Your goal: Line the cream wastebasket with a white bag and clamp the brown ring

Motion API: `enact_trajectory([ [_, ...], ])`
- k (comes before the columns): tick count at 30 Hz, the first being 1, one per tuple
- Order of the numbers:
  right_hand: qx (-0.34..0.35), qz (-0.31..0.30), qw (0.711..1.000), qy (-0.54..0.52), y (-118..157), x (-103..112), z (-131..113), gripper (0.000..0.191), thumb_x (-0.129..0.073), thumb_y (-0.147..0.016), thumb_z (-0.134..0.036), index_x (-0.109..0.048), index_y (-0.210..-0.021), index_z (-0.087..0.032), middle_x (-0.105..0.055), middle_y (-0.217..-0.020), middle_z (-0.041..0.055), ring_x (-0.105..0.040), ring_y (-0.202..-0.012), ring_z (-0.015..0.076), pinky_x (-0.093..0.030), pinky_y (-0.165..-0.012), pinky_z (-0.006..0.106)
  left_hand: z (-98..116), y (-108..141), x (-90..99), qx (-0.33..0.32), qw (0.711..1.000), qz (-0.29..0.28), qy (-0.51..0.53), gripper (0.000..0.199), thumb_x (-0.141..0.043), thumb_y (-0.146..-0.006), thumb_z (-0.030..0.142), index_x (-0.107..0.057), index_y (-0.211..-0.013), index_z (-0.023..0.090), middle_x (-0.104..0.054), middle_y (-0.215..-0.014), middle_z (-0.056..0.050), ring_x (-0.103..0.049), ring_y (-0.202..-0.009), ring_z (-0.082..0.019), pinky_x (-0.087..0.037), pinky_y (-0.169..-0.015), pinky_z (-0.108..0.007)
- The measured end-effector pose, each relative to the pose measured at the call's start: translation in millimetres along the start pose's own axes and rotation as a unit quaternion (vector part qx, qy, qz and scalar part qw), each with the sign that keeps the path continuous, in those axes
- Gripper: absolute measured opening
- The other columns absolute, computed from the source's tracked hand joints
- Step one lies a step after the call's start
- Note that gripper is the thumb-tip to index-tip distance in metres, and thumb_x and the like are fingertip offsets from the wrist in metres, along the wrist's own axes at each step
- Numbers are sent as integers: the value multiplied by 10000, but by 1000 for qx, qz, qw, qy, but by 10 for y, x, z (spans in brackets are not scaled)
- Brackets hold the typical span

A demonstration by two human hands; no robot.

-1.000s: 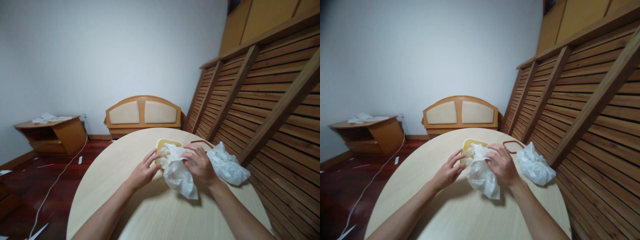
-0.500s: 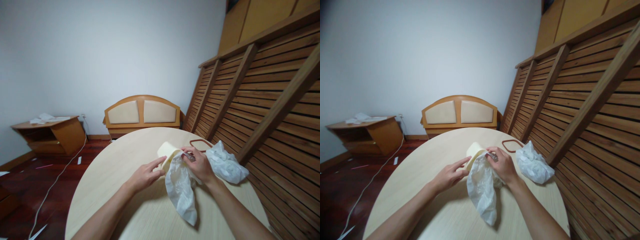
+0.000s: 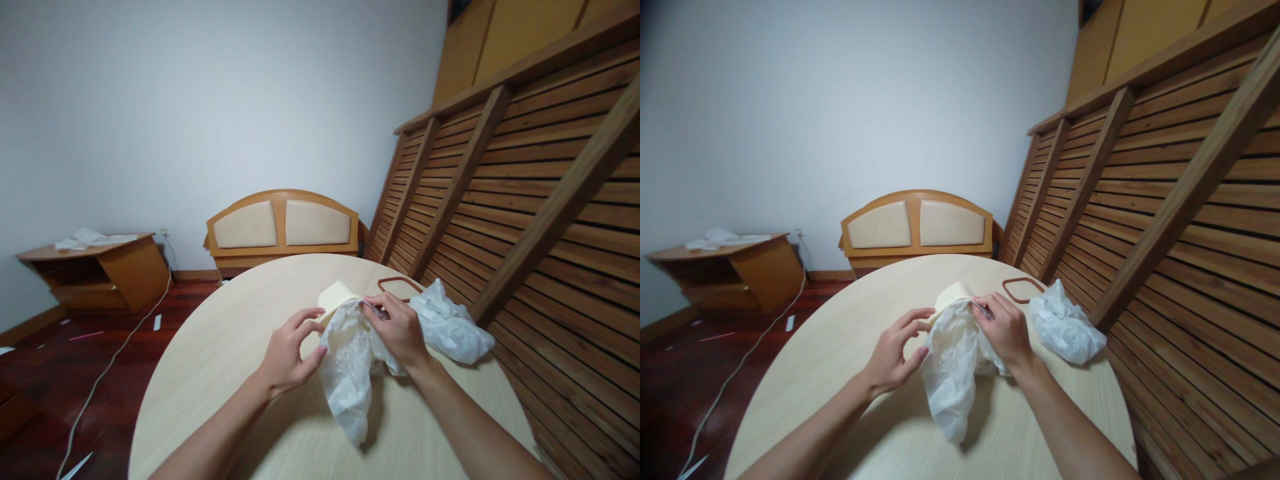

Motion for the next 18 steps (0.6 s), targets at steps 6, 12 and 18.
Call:
enact_trajectory([
  [6,10,-2,1000,-2,15,-15,-12,46,-625,-938,-193,-659,-913,-210,-727,-831,40,-701,-759,197,-541,-688,308,14,12,-89,78,997,13,-7,85,-524,-943,254,-599,-961,216,-644,-1310,-119,-633,-1187,-245,-535,-983,-406],
  [12,52,-24,998,-15,17,-33,-122,50,-633,-941,-181,-666,-924,-214,-726,-815,37,-696,-760,198,-542,-699,314,-182,52,-19,171,981,78,48,146,-461,-980,267,-596,-1004,216,-717,-897,-46,-681,-806,-181,-541,-694,-288],
  [18,83,-41,995,-36,29,-58,-221,55,-631,-949,-172,-665,-961,-214,-738,-840,38,-692,-773,193,-548,-713,318,-353,90,93,179,963,185,82,137,-520,-955,272,-550,-1074,212,-688,-943,-45,-676,-857,-163,-537,-726,-258],
])
Point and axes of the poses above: each hand's wrist, its own y-axis away from the middle knuckle, its own x-axis out of the back of the hand, z = x × y, the point moved 6 cm from there along -y, towards the middle knuckle
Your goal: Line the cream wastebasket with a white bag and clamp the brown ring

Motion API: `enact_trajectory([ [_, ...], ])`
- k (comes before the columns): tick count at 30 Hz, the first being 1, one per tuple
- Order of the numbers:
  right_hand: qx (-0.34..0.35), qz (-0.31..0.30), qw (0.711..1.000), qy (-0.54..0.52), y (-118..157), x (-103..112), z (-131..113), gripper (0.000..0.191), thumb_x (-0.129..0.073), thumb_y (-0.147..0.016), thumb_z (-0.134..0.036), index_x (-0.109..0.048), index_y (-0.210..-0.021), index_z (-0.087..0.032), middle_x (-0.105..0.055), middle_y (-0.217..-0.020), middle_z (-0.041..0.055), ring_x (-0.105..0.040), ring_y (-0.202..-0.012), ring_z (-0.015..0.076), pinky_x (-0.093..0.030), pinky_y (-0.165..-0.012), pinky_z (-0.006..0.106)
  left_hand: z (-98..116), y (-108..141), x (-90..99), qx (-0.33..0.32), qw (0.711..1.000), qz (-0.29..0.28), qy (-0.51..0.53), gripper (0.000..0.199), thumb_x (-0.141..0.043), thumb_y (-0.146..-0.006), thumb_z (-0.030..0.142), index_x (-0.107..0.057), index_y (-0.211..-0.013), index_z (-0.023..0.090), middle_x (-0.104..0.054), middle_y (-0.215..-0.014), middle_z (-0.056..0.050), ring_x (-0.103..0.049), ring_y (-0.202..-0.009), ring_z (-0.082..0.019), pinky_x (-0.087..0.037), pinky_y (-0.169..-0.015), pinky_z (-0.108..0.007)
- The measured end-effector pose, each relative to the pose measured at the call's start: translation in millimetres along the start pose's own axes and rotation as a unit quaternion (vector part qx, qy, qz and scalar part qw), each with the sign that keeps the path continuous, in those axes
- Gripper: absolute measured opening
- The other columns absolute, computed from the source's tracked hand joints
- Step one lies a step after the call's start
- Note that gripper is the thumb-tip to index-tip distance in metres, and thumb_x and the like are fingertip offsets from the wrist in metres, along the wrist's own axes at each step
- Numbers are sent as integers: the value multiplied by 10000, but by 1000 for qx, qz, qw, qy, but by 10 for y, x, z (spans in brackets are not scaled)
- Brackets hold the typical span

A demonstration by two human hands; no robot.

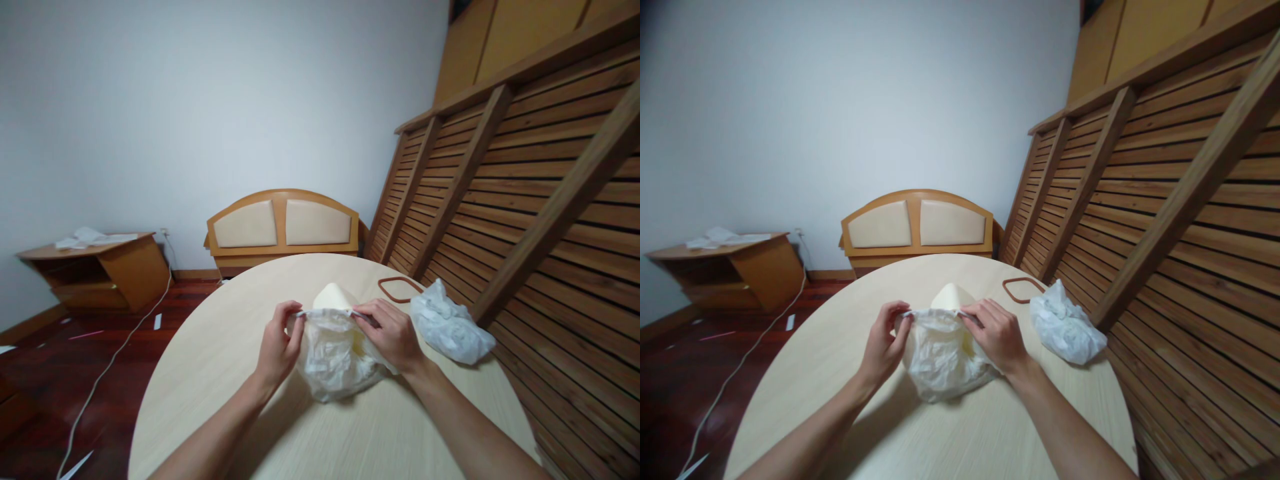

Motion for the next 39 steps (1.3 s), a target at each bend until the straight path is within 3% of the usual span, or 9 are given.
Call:
enact_trajectory([
  [4,9,-1,1000,-1,-1,-2,-29,65,-636,-945,-159,-665,-977,-208,-744,-850,41,-692,-776,193,-550,-708,321,-126,-26,-20,13,1000,-20,-17,196,-549,-935,262,-534,-1125,214,-691,-958,-47,-673,-807,-158,-523,-657,-247],
  [7,14,1,1000,-2,-5,2,-53,63,-641,-944,-165,-667,-982,-209,-745,-846,42,-693,-766,194,-549,-701,321,-116,-36,-52,-26,996,-42,-74,176,-567,-916,225,-555,-1091,215,-684,-938,-40,-646,-757,-160,-518,-646,-264],
  [12,12,16,1000,-1,-14,10,-88,68,-638,-938,-145,-664,-960,-204,-741,-833,40,-691,-749,185,-543,-695,312,187,18,41,-179,968,62,-166,117,-560,-877,102,-550,-916,212,-618,-929,-49,-599,-877,-190,-525,-771,-316],
  [15,1,24,1000,1,-10,15,-82,68,-639,-935,-142,-668,-940,-203,-730,-807,33,-685,-734,182,-536,-686,306,381,87,-3,-228,963,24,-143,155,-517,-875,59,-521,-883,214,-591,-881,-36,-587,-795,-157,-520,-706,-260],
  [18,-17,30,999,-2,0,25,-53,65,-646,-930,-150,-676,-942,-206,-725,-802,32,-686,-736,186,-536,-686,307,463,130,-88,-219,965,-50,-136,161,-548,-882,122,-543,-1020,204,-638,-1012,-85,-629,-923,-194,-549,-808,-310],
  [21,-34,34,999,-5,9,29,-24,60,-651,-928,-158,-683,-942,-207,-726,-804,33,-686,-738,189,-539,-687,309,428,144,-141,-213,961,-78,-161,218,-596,-890,198,-545,-1101,205,-675,-1052,-98,-654,-957,-224,-556,-835,-347],
  [30,-35,25,999,-27,-16,-2,-50,52,-662,-937,-207,-679,-984,-221,-741,-835,30,-701,-753,183,-551,-695,304,212,67,-99,-187,962,-61,-188,69,-537,-924,162,-558,-908,226,-688,-883,-30,-675,-792,-158,-540,-705,-247],
  [36,-61,-38,997,-34,-18,-45,-59,319,-747,-861,-359,-625,-1121,-220,-724,-916,49,-696,-775,204,-556,-663,318,93,-36,69,-154,957,-16,-246,65,-531,-928,210,-565,-875,221,-679,-844,-16,-677,-768,-155,-511,-684,-239],
  [39,-80,-72,994,-30,-6,-81,-34,310,-761,-827,-365,-631,-1070,-224,-709,-875,37,-684,-771,206,-543,-659,316,-19,-89,141,-114,953,2,-282,103,-537,-930,252,-563,-837,217,-684,-831,-9,-669,-720,-151,-478,-635,-231],
])
Point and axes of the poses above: each hand's wrist, its own y-axis away from the middle knuckle, its own x-axis out of the back of the hand, z = x × y, the point moved 6 cm from there along -y, towards the middle knuckle
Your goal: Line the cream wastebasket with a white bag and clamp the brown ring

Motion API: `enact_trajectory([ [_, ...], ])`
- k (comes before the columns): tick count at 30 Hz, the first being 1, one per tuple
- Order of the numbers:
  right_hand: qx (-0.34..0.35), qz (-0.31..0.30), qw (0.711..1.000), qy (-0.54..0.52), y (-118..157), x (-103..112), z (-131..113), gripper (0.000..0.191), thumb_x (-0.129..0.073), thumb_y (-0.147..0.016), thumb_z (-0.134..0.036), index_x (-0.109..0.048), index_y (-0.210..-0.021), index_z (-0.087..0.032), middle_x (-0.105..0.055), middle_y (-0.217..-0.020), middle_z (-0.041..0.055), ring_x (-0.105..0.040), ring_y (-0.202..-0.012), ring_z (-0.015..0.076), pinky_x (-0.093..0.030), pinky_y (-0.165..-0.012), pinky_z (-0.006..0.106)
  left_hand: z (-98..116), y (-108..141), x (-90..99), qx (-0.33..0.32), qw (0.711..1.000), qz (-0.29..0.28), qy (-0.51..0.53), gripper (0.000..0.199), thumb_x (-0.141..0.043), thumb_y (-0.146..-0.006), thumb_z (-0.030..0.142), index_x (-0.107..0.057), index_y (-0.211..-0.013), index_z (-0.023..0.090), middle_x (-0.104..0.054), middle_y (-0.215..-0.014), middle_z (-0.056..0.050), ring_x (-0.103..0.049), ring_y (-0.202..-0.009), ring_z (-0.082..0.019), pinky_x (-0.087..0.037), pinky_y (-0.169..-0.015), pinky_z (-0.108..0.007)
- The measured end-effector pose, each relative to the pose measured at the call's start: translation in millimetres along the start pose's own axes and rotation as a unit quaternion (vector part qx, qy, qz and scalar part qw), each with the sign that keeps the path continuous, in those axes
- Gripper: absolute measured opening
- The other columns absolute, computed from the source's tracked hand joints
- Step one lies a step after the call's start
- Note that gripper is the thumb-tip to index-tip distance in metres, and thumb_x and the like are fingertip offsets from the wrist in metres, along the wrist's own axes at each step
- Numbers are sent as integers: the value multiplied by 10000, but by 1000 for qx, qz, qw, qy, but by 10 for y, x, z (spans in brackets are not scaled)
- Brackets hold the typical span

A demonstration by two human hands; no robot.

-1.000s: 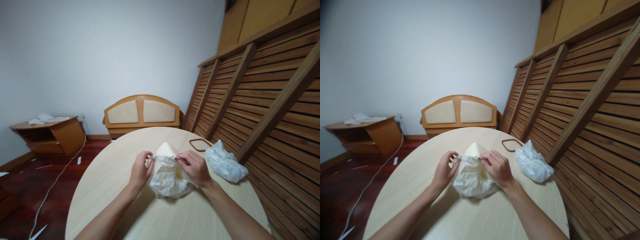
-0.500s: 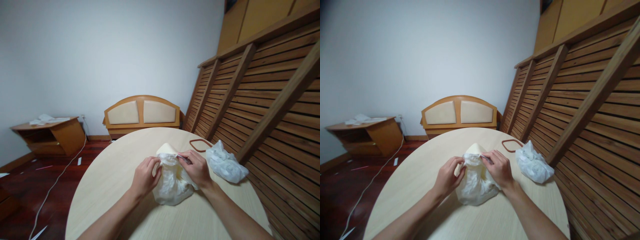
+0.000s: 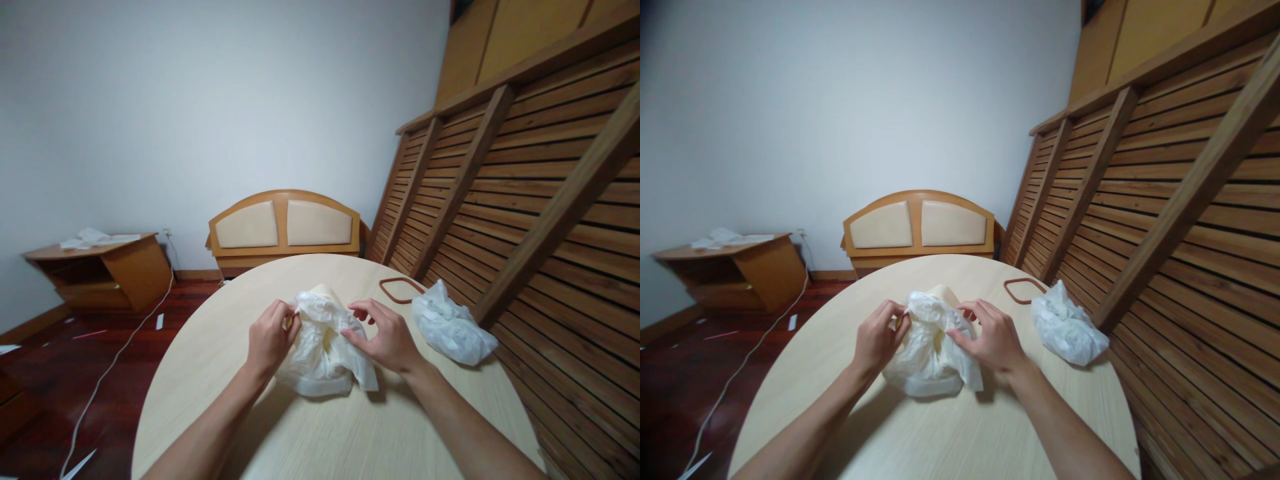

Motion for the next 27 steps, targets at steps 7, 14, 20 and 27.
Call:
enact_trajectory([
  [7,-31,21,999,-37,4,-16,89,137,-605,-949,-273,-664,-838,-218,-679,-743,16,-641,-689,174,-502,-649,301,-118,-9,-22,16,999,10,-44,95,-567,-915,251,-571,-828,214,-669,-789,3,-656,-694,-153,-429,-588,-225],
  [14,-107,114,969,-191,24,64,263,217,-594,-954,-403,-681,-877,-221,-707,-808,33,-667,-733,184,-543,-648,282,70,-7,-4,-100,995,16,-16,91,-551,-937,178,-609,-881,220,-724,-884,-22,-685,-800,-162,-497,-666,-235],
  [20,-214,187,919,-273,38,69,511,329,-633,-900,-542,-656,-892,-214,-698,-727,27,-644,-612,172,-517,-524,255,214,10,34,-155,988,7,22,112,-540,-954,157,-629,-928,221,-742,-915,-39,-699,-843,-165,-539,-711,-252],
  [27,-294,66,888,-348,110,-322,850,471,-673,-829,-613,-584,-1052,-208,-672,-641,-8,-656,-523,181,-509,-450,263,226,11,59,-130,989,13,75,114,-538,-972,189,-647,-975,224,-741,-924,-53,-698,-857,-169,-558,-746,-273],
])
Point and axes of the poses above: each hand's wrist, its own y-axis away from the middle knuckle, its own x-axis out of the back of the hand, z = x × y, the point moved 6 cm from there along -y, towards the middle knuckle
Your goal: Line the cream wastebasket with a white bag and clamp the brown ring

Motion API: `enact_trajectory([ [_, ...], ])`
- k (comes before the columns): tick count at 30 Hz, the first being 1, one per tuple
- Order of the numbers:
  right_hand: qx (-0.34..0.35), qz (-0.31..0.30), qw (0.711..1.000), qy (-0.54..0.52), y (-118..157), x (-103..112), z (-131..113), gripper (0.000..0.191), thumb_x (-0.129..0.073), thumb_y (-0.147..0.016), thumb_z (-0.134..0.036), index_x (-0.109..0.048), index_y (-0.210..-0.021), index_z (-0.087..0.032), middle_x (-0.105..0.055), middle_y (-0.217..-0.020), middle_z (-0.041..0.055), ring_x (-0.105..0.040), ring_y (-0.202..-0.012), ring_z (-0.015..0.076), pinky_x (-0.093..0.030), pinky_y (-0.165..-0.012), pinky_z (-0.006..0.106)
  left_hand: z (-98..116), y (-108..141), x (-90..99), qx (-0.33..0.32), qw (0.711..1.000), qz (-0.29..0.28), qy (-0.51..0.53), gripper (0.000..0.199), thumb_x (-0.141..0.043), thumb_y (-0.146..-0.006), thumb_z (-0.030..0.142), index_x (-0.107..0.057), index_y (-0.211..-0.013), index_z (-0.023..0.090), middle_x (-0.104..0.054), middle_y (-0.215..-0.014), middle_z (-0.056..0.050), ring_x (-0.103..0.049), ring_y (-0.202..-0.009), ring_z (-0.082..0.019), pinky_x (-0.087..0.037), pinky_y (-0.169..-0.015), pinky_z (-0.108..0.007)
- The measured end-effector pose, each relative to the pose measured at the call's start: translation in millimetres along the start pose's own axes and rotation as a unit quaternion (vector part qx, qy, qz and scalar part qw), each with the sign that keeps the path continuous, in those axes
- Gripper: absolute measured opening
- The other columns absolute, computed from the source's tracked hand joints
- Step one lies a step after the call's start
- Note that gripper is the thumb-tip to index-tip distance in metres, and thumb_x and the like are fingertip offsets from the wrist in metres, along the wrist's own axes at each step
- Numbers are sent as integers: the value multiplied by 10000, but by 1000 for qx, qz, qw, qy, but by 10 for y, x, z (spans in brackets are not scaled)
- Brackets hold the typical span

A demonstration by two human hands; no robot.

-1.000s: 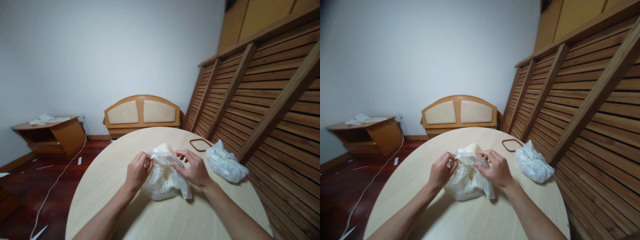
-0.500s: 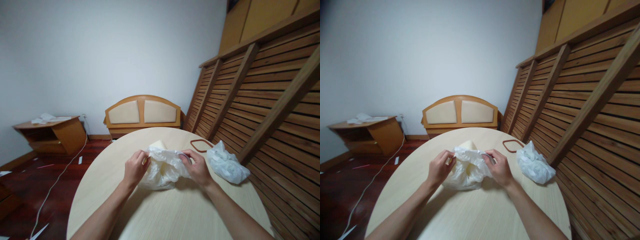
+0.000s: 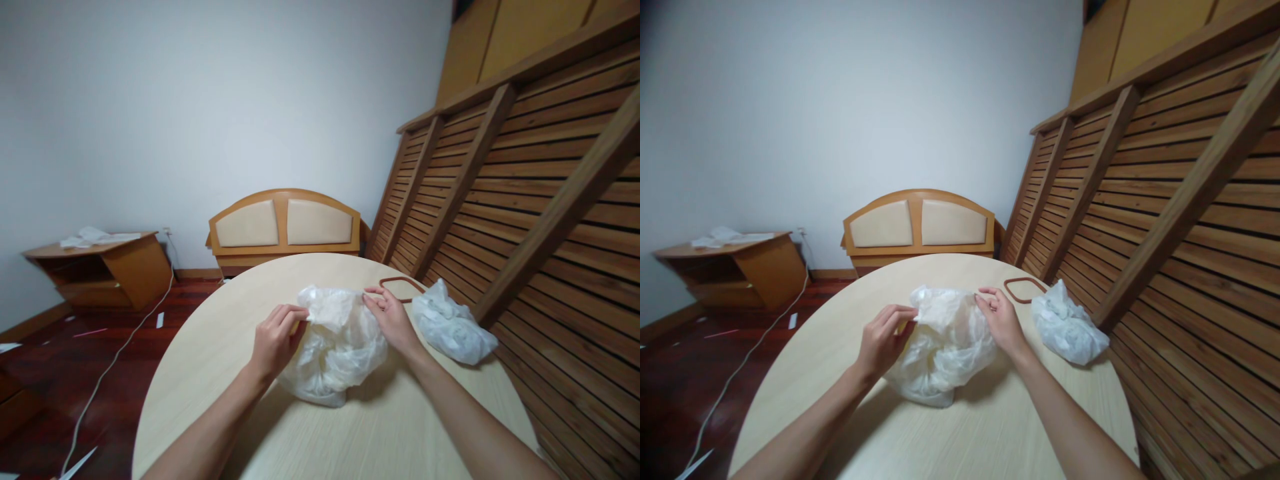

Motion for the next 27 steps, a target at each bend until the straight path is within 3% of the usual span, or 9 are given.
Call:
enact_trajectory([
  [3,11,-26,998,56,21,-65,107,472,-681,-816,-608,-620,-1020,-187,-673,-682,0,-666,-553,179,-516,-463,266,-34,3,16,21,1000,17,15,103,-541,-977,198,-641,-983,223,-731,-902,-47,-691,-847,-170,-553,-749,-276],
  [6,35,-12,996,85,52,-90,80,418,-663,-846,-578,-660,-973,-180,-713,-832,60,-672,-636,178,-540,-531,285,-117,9,36,59,998,28,19,97,-548,-974,225,-644,-960,221,-716,-863,-40,-682,-814,-170,-541,-726,-271],
  [11,151,90,966,188,132,13,-283,299,-506,-988,-456,-657,-1032,-202,-697,-1063,116,-660,-969,242,-552,-833,400,-345,22,78,164,985,38,33,140,-568,-951,302,-661,-898,211,-701,-824,-30,-663,-743,-163,-514,-661,-255],
  [13,204,100,950,214,186,22,-432,260,-482,-1002,-415,-629,-1074,-213,-687,-1092,114,-642,-1050,258,-528,-917,442,-453,37,93,218,974,48,49,161,-578,-930,325,-673,-878,207,-705,-817,-31,-665,-745,-168,-508,-637,-248],
  [17,284,22,926,249,298,-117,-585,197,-504,-990,-366,-600,-1101,-235,-680,-1104,98,-634,-1086,261,-506,-979,464,-620,65,119,310,944,70,90,189,-591,-875,358,-683,-832,198,-719,-806,-40,-674,-763,-186,-499,-598,-240],
  [21,307,-58,904,292,383,-289,-590,233,-510,-993,-361,-588,-1173,-237,-689,-1143,97,-637,-1112,264,-511,-970,467,-684,56,145,353,924,85,119,227,-600,-833,395,-671,-772,189,-705,-733,-26,-646,-687,-177,-500,-644,-260],
  [27,383,-109,876,272,484,-342,-741,408,-387,-1019,-529,-584,-1211,-228,-674,-1235,126,-609,-1184,285,-480,-994,502,-762,91,95,404,901,71,141,262,-623,-783,424,-638,-687,181,-645,-622,-4,-578,-575,-154,-440,-555,-243],
])
Point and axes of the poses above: each hand's wrist, its own y-axis away from the middle knuckle, its own x-axis out of the back of the hand, z = x × y, the point moved 6 cm from there along -y, towards the middle knuckle
